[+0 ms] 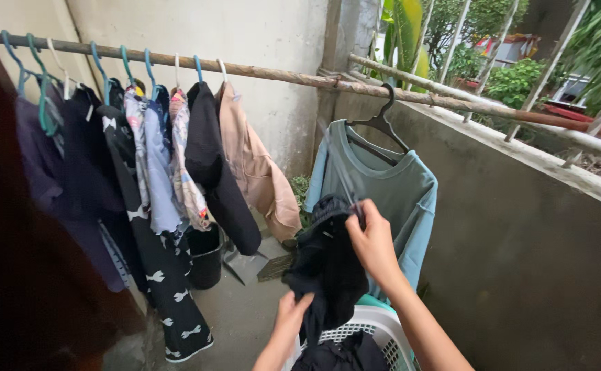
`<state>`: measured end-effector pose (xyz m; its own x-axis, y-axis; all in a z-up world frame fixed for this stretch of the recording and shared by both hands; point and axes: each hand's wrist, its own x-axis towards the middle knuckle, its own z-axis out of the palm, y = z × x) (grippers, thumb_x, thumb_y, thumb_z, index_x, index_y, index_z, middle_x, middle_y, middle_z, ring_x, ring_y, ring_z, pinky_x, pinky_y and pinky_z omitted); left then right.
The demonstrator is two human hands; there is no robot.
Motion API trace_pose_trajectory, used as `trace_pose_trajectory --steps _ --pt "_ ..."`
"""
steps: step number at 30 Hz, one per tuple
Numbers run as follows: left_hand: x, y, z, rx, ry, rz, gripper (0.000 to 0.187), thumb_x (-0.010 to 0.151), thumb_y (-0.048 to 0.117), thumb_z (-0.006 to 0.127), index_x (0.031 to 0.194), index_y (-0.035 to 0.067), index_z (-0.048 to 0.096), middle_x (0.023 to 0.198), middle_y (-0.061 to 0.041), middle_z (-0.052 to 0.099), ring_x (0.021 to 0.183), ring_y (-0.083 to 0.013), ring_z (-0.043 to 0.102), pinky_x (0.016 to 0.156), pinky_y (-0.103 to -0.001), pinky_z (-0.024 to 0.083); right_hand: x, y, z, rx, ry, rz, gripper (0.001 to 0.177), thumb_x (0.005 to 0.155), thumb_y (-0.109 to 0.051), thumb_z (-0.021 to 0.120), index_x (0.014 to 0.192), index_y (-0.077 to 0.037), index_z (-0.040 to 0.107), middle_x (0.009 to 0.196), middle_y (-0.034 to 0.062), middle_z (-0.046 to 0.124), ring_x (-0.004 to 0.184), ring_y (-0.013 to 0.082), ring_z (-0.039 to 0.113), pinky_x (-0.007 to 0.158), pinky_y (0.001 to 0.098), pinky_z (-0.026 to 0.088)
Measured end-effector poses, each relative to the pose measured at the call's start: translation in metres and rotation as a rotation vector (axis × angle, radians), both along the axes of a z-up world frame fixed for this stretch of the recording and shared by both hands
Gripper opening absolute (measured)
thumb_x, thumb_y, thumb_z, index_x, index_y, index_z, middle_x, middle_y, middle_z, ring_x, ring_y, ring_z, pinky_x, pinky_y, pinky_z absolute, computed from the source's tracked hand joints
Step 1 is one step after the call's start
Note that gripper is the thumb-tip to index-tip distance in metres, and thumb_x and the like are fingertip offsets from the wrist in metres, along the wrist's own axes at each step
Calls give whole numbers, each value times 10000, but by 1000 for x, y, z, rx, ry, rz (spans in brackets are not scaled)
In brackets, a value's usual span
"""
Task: The person hangs a light blue t-shirt on a hanger and places it on a clothesline. Then the person takes a pair of black shorts from a laundry basket, puts them on a hanger, and hangs them on the line. Finally, the person hangs a pair of black pants on a hanger and places them on the line.
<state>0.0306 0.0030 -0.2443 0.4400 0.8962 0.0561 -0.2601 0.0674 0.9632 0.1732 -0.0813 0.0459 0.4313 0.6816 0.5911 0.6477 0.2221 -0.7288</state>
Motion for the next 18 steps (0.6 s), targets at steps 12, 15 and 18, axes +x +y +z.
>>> trace_pose_trajectory --steps 12,15,18 --pt "63 33 91 28 -129 -20 371 1001 254 586 1298 39 643 1181 -19 613 1048 -105 544 923 -299 454 -10 -15 -47 -149 624 606 236 993 -86 484 1114 11 662 998 -11 715 903 52 627 826 210 503" --pt "56 50 124 6 -176 -6 373 989 259 615 1300 54 627 1186 -25 623 1059 -118 563 939 -316 469 -15 -32 -46 -235 681 656 227 987 -77 504 1126 1 666 953 -3 696 837 69 606 755 237 495" --pt "53 43 149 -6 -209 -86 381 977 264 644 1303 70 612 1192 -30 633 1071 -131 582 954 -333 483 -14 -41 -41 -246 579 548 232 1000 -91 515 1141 3 673 918 -24 669 798 45 573 703 234 469"
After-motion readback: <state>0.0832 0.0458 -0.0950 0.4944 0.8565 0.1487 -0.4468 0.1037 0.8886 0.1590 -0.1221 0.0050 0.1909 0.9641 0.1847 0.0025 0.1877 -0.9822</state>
